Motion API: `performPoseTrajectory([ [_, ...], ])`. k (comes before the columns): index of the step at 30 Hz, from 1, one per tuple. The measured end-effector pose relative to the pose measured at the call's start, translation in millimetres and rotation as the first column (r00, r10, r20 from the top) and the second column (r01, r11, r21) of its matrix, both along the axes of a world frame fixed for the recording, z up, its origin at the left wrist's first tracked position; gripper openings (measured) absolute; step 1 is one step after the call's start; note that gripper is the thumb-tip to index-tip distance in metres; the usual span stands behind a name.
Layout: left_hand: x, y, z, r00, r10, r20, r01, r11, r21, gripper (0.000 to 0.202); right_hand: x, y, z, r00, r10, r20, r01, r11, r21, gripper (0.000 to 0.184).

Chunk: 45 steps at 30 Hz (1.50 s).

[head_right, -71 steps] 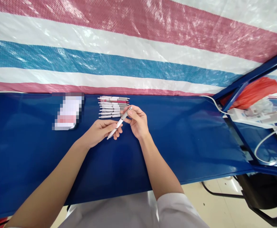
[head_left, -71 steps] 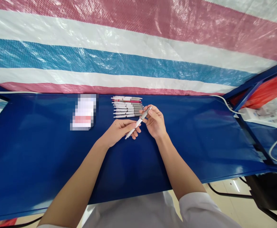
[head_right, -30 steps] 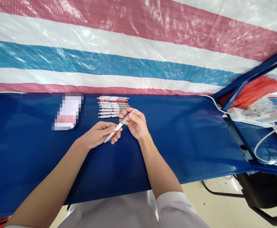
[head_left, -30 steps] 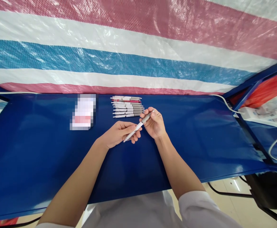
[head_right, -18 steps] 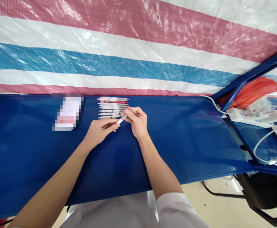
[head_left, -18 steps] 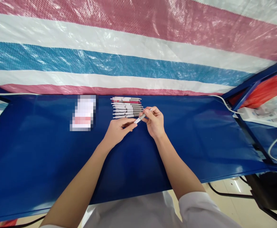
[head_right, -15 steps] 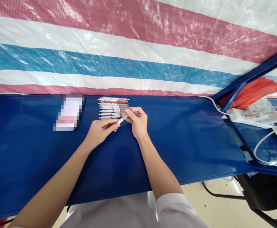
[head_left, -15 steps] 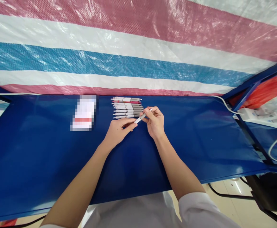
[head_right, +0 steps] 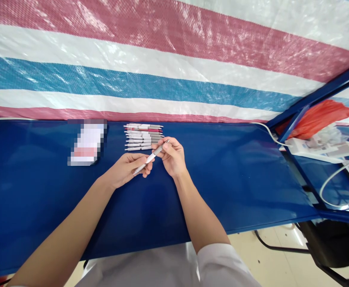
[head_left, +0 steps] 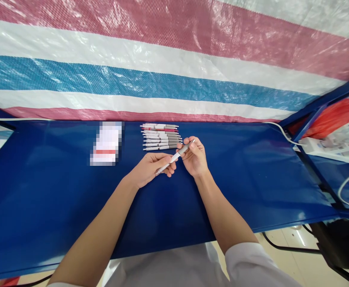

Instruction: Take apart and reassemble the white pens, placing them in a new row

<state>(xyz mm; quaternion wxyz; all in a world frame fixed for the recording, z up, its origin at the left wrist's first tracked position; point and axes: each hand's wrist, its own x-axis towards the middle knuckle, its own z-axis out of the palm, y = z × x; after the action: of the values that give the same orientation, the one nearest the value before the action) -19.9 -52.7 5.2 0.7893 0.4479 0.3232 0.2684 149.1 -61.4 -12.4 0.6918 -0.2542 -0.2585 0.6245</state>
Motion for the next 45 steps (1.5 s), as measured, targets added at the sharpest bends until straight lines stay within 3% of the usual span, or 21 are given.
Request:
performPoseTrajectory([
  [5, -0.5, -0.5, -0.7, 0.999, -0.029, -0.018, 0.030, 0.999, 0.027, 0.028, -3.3, 1.3, -1.4, 1.000, -0.019, -0.018, 0.020, 1.000, 0.019, 0.028],
  [9, 0.7, -0.9, -1.0, 0.995, 0.020, -0.099, -0.007, 0.991, 0.135, 0.028, -4.3, 2.3, -1.0, 0.999, -0.053, 0.008, 0.053, 0.998, -0.016, 0.031],
  [15, 2.6, -0.3, -3.3, 0.956, 0.136, -0.260, -0.012, 0.904, 0.427, 0.027, -6.1, 4.6, 2.4, 0.983, -0.174, 0.057, 0.178, 0.980, -0.093, 0.039],
  [18, 2.6, -1.3, -4.9, 0.931, 0.200, -0.306, -0.033, 0.880, 0.475, 0.026, -7.3, 5.7, 3.7, 0.975, -0.215, 0.060, 0.222, 0.967, -0.129, 0.040],
  [23, 3.4, -2.4, -4.4, 0.926, 0.176, -0.335, -0.005, 0.891, 0.454, 0.025, -7.6, 6.0, 3.5, 0.966, -0.249, 0.066, 0.256, 0.955, -0.148, 0.039],
  [27, 1.9, -0.4, -3.6, 0.955, 0.134, -0.264, -0.020, 0.918, 0.396, 0.022, -5.4, 4.2, 2.4, 0.982, -0.179, 0.063, 0.185, 0.976, -0.112, 0.032],
  [32, -3.7, 0.9, -3.6, 0.994, -0.019, -0.105, 0.037, 0.985, 0.169, 0.024, -1.7, 1.1, 1.0, 0.996, -0.068, 0.064, 0.074, 0.993, -0.091, 0.029],
  [38, -5.1, -0.2, -3.4, 0.995, -0.089, 0.045, 0.090, 0.996, -0.017, 0.027, -0.7, -1.0, 2.8, 1.000, 0.000, 0.025, 0.002, 0.999, -0.044, 0.030],
  [45, -5.1, -1.0, -2.6, 0.995, -0.097, 0.014, 0.096, 0.994, 0.060, 0.025, -0.2, -1.1, 4.5, 0.995, 0.030, 0.092, -0.023, 0.997, -0.078, 0.029],
])
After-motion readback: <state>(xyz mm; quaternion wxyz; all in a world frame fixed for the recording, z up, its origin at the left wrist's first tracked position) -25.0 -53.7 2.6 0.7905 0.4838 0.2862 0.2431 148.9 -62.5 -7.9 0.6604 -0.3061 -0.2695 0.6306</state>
